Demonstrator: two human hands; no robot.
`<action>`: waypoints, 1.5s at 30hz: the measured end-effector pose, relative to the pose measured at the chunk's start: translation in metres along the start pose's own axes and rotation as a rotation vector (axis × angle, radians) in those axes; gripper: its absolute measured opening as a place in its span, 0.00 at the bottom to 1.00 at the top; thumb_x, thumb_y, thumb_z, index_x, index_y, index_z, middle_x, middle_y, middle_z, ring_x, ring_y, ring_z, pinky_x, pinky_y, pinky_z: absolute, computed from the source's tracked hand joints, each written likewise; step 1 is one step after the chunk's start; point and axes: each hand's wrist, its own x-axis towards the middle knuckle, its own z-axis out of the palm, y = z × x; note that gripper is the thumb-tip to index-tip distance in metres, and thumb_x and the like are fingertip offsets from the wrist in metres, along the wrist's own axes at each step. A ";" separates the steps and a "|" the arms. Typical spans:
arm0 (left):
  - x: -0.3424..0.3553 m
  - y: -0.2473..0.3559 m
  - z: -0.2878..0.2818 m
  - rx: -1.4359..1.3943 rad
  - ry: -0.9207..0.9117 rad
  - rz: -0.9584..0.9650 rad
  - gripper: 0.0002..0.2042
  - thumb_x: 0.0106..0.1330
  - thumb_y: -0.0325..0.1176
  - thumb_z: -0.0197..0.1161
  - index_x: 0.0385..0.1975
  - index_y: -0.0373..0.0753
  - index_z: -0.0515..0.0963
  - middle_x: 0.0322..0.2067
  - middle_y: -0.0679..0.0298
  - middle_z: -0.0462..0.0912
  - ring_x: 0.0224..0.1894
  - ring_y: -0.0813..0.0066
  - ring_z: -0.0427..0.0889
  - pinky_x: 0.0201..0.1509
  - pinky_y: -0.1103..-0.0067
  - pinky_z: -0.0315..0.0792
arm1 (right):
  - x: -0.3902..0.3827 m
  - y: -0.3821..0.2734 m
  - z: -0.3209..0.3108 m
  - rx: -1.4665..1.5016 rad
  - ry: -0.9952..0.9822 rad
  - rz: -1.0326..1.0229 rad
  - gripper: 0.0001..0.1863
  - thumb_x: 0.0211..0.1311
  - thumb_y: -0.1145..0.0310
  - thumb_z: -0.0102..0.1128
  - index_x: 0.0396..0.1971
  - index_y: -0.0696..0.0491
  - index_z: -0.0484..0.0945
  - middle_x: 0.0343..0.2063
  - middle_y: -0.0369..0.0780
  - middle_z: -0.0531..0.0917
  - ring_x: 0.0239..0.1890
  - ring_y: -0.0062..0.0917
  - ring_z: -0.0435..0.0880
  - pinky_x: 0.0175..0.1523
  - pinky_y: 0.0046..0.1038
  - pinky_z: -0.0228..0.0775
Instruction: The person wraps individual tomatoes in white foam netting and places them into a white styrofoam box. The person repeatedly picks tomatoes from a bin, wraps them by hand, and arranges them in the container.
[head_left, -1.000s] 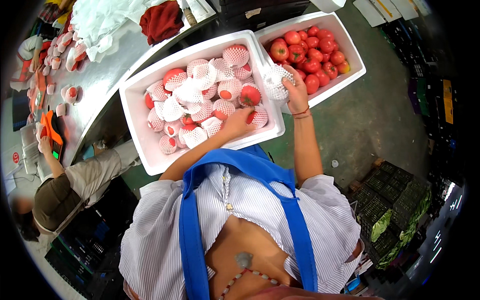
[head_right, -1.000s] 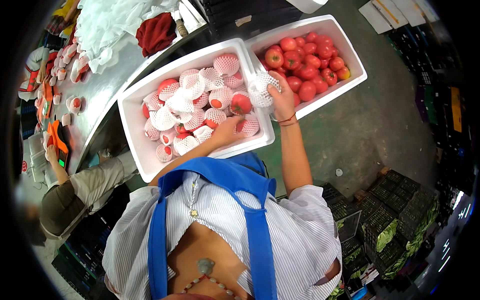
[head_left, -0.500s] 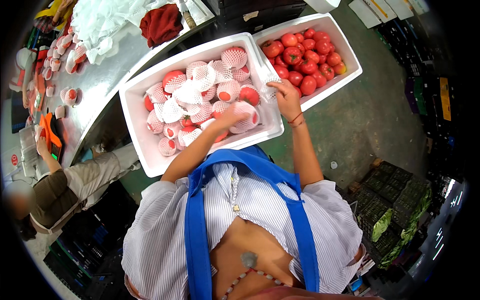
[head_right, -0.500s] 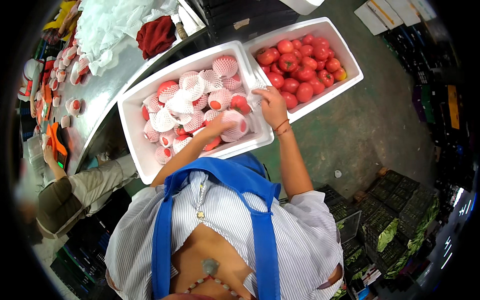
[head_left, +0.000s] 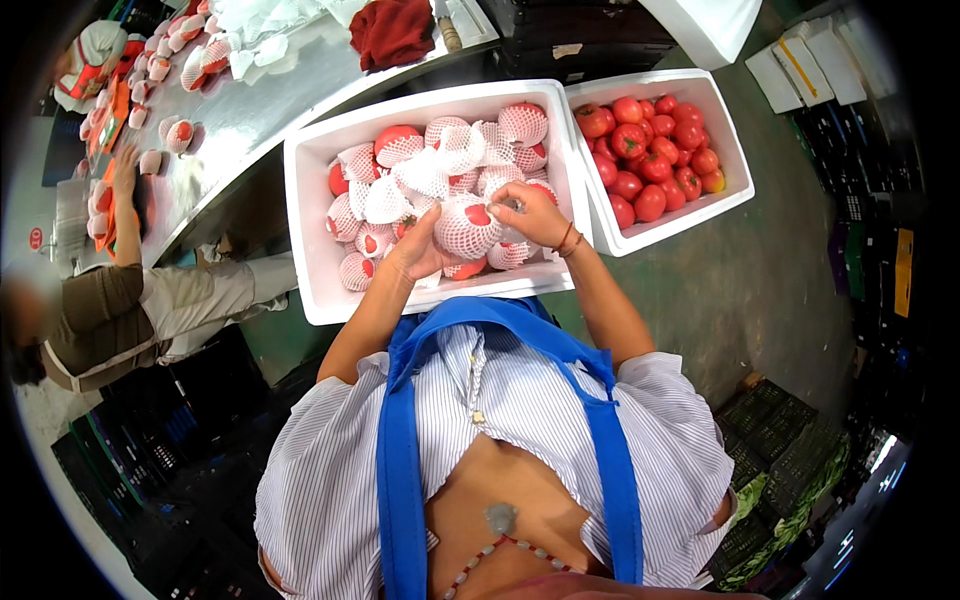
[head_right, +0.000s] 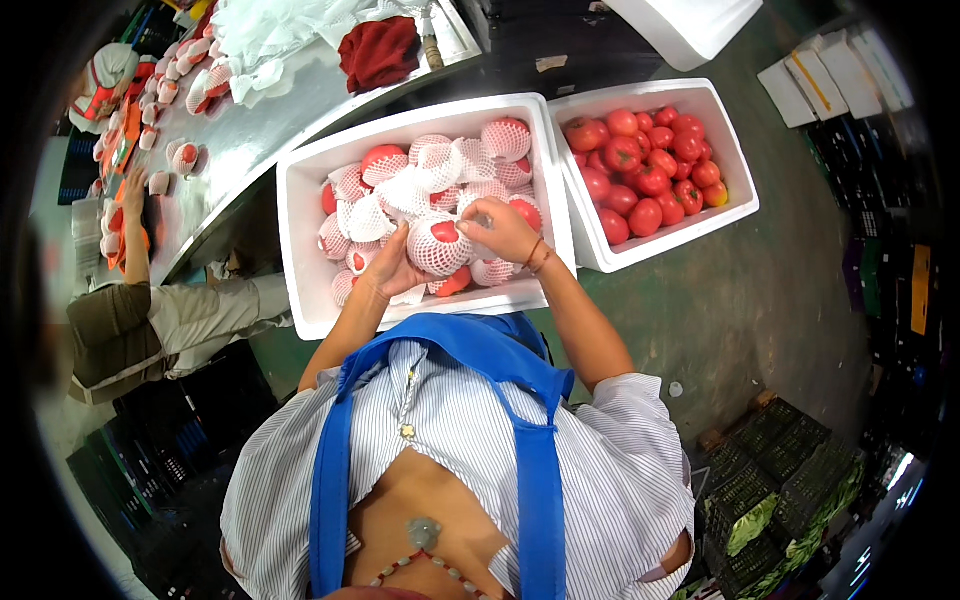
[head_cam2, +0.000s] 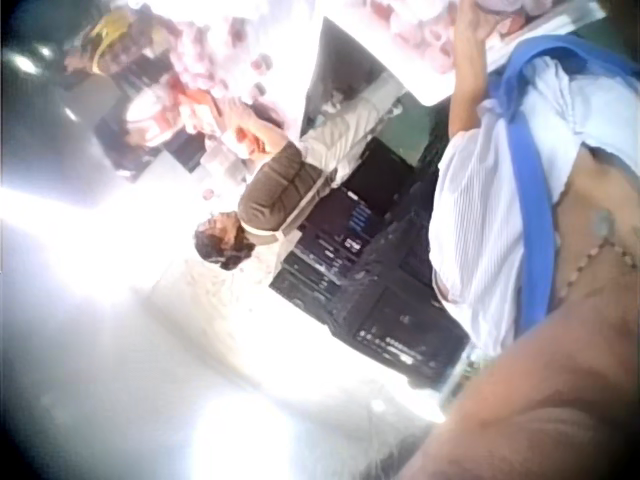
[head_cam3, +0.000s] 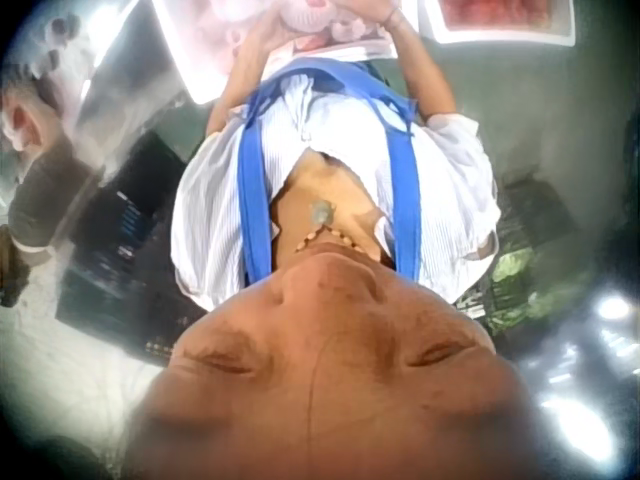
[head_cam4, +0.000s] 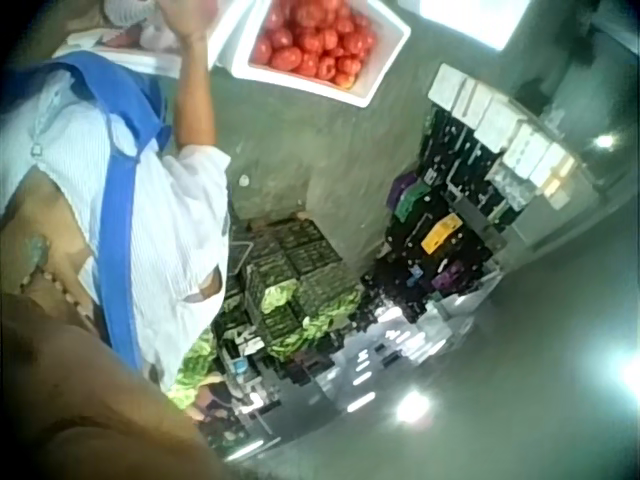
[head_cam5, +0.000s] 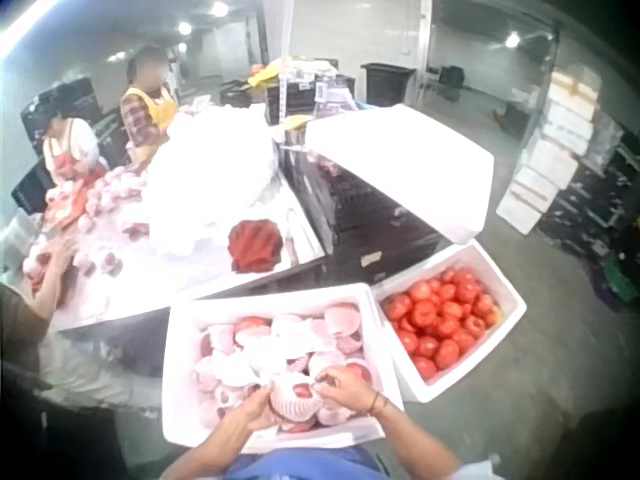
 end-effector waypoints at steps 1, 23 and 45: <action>-0.003 -0.001 0.001 -0.052 0.006 0.000 0.35 0.57 0.60 0.45 0.57 0.39 0.54 0.53 0.53 0.64 0.54 0.57 0.67 0.51 0.61 0.68 | 0.001 0.003 0.002 -0.034 -0.002 -0.042 0.11 0.53 0.65 0.55 0.30 0.58 0.73 0.28 0.37 0.76 0.32 0.19 0.73 0.39 0.22 0.64; -0.030 0.021 0.024 -0.422 0.062 0.258 0.32 0.50 0.49 0.57 0.52 0.38 0.58 0.49 0.48 0.64 0.50 0.51 0.68 0.47 0.65 0.72 | -0.036 -0.052 -0.026 -0.763 0.388 -0.207 0.09 0.36 0.72 0.65 0.20 0.53 0.75 0.51 0.53 0.65 0.57 0.50 0.58 0.56 0.41 0.53; -0.028 0.018 0.037 -0.166 0.048 0.445 0.24 0.61 0.47 0.43 0.55 0.42 0.58 0.50 0.56 0.67 0.47 0.63 0.73 0.44 0.68 0.73 | 0.012 -0.081 0.043 -0.119 0.362 -0.322 0.25 0.48 0.64 0.60 0.46 0.57 0.68 0.44 0.46 0.69 0.48 0.33 0.68 0.52 0.31 0.60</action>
